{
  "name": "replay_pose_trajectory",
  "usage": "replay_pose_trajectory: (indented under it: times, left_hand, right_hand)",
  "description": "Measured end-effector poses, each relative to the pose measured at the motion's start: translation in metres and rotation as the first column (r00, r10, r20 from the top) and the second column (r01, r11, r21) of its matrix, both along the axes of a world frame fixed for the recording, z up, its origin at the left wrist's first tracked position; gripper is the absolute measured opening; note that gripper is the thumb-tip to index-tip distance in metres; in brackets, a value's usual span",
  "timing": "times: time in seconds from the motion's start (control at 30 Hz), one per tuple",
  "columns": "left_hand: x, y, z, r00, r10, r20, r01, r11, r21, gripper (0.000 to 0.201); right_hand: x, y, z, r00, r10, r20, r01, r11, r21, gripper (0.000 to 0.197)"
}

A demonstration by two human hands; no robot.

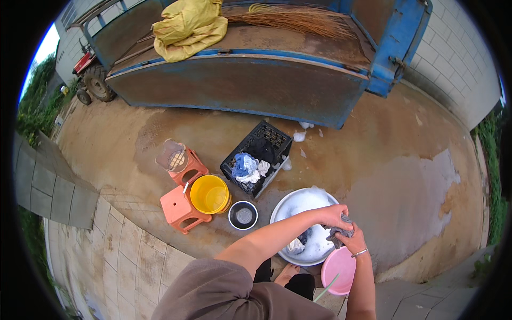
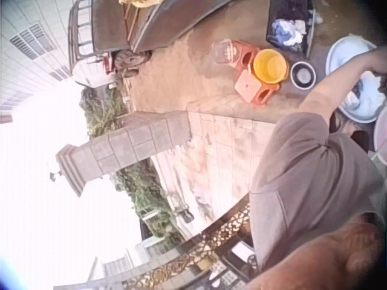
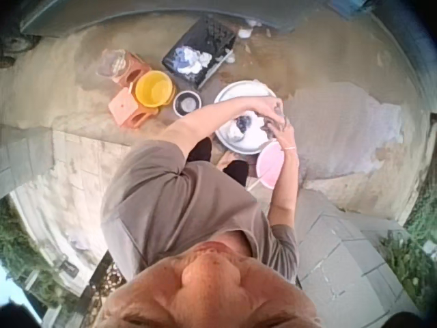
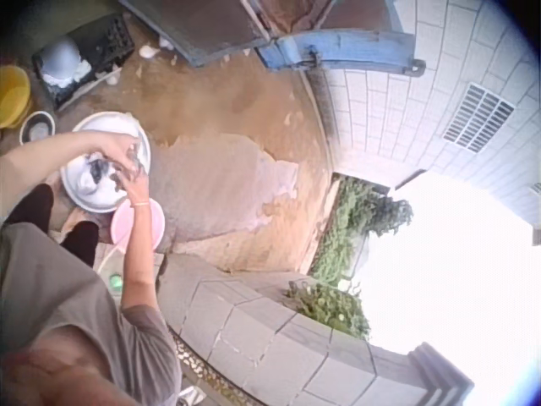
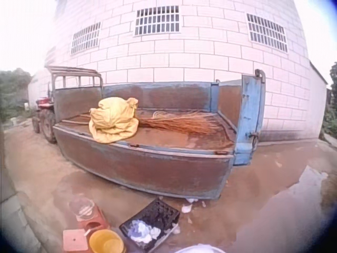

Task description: The person rinses a cloth in a basin of water using a hose, wrings it out, hangs it on a gate, and then scrubs other items in a large basin of soapy water by hand.

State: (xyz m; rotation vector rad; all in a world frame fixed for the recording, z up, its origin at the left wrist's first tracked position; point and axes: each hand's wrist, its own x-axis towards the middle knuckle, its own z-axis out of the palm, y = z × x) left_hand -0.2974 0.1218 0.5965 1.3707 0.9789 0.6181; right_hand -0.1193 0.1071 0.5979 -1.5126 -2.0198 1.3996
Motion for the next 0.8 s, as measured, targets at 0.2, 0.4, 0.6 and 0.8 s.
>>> replay_pose_trajectory:
  times: [0.2, 0.4, 0.6, 0.8]
  left_hand:
    - [-0.017, -0.014, 0.034, 0.997, 0.064, -0.031, -0.061, 0.994, 0.089, 0.052]
    - [-0.013, -0.030, 0.061, 0.955, 0.149, -0.257, -0.063, 0.947, 0.315, 0.052]
    - [0.007, -0.026, 0.035, 0.816, 0.577, -0.028, -0.497, 0.725, 0.477, 0.035]
    - [0.007, -0.042, 0.001, 0.655, 0.756, -0.005, -0.755, 0.655, 0.033, 0.052]
  right_hand:
    - [-0.014, 0.015, 0.036, 0.973, 0.200, -0.115, -0.212, 0.972, -0.097, 0.076]
    - [-0.041, 0.015, 0.078, 0.962, 0.187, -0.200, -0.237, 0.933, -0.272, 0.068]
    - [-0.040, 0.024, 0.053, 0.946, 0.218, -0.240, -0.197, 0.974, 0.107, 0.048]
    - [-0.040, 0.026, 0.040, 0.947, 0.216, -0.237, -0.208, 0.976, 0.060, 0.040]
